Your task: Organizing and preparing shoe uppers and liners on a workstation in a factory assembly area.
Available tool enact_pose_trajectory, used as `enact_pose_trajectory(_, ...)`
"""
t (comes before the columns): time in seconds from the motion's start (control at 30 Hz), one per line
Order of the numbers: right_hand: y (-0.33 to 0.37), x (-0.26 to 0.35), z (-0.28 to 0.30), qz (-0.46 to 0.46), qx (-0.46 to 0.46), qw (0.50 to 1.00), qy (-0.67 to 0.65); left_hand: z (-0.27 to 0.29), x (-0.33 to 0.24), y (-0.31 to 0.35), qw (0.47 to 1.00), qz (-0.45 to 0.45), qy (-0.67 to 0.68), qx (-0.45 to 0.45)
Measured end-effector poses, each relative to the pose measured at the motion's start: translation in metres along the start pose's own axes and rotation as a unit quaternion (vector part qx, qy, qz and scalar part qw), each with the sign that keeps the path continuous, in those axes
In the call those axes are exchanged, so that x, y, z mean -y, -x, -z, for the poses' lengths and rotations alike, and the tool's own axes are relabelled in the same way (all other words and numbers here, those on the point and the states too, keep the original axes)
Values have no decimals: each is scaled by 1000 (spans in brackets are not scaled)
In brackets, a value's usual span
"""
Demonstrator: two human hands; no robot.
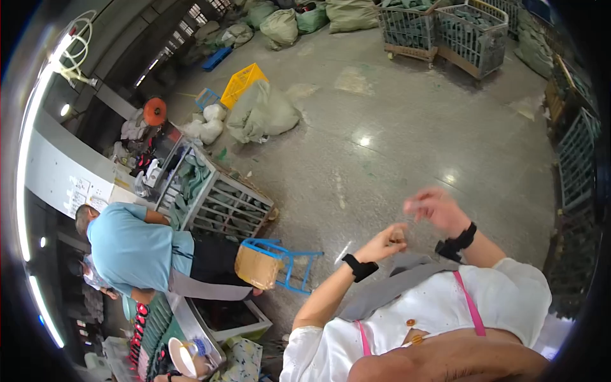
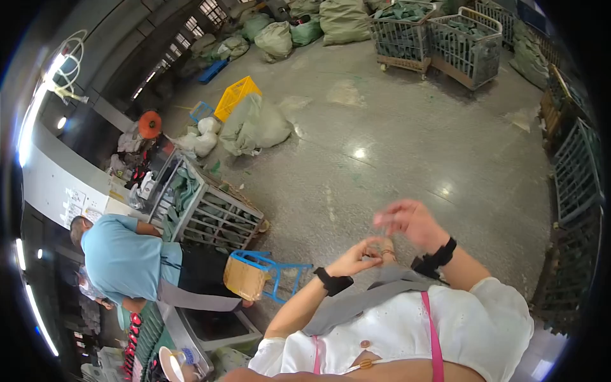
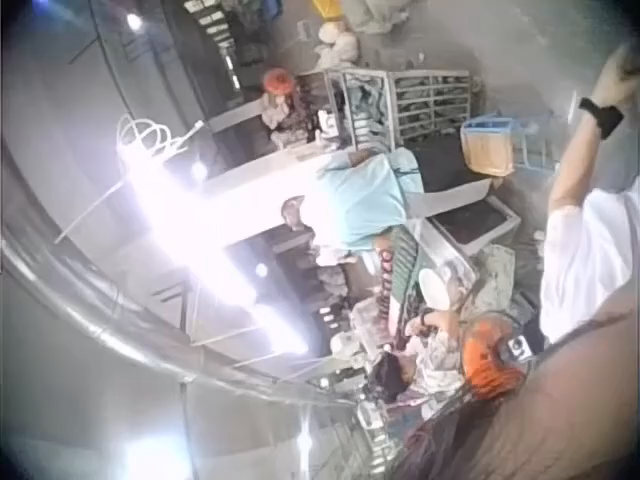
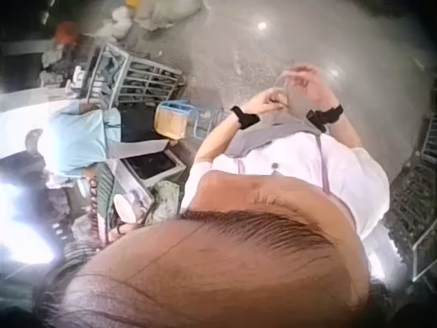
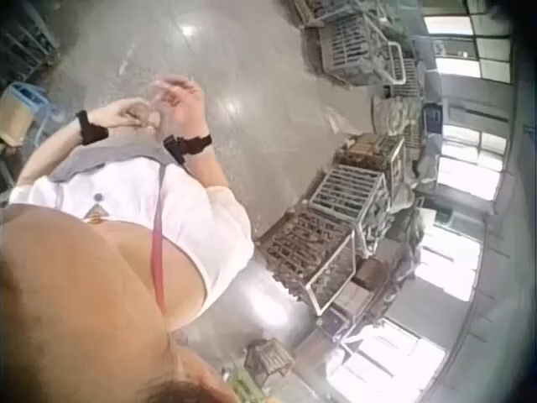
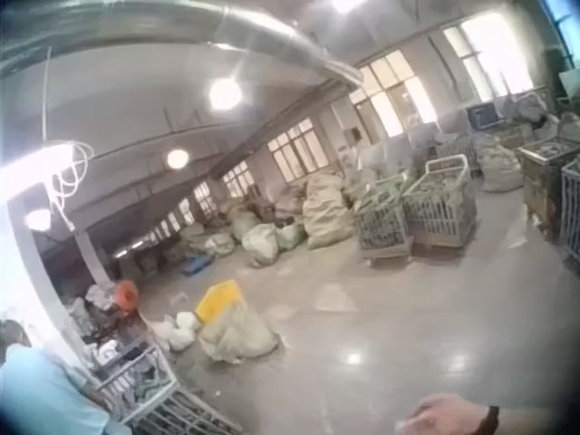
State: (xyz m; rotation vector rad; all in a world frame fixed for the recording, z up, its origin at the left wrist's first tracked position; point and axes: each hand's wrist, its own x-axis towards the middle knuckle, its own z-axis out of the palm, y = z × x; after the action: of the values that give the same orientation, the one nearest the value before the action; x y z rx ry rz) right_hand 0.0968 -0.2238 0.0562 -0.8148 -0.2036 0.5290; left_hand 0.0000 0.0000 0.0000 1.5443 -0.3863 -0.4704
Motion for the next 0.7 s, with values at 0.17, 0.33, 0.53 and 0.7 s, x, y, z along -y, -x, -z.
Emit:
enact_pose_trajectory(0.17,-183,36,70,91,-115,984,-101,200,18,-29,914,-40,68,-399)
enact_pose_trajectory(0.33,-327,8,34,-173,95,980,24,339,-61,-44,805,-232,302,-455)
enact_pose_trajectory(0.53,-502,-120,41,-335,214,848,350,437,-51,-47,720,-313,245,-569)
enact_pose_trajectory(0.7,-610,-128,-26,-297,243,778,497,529,-27,-53,744,-301,230,-550)
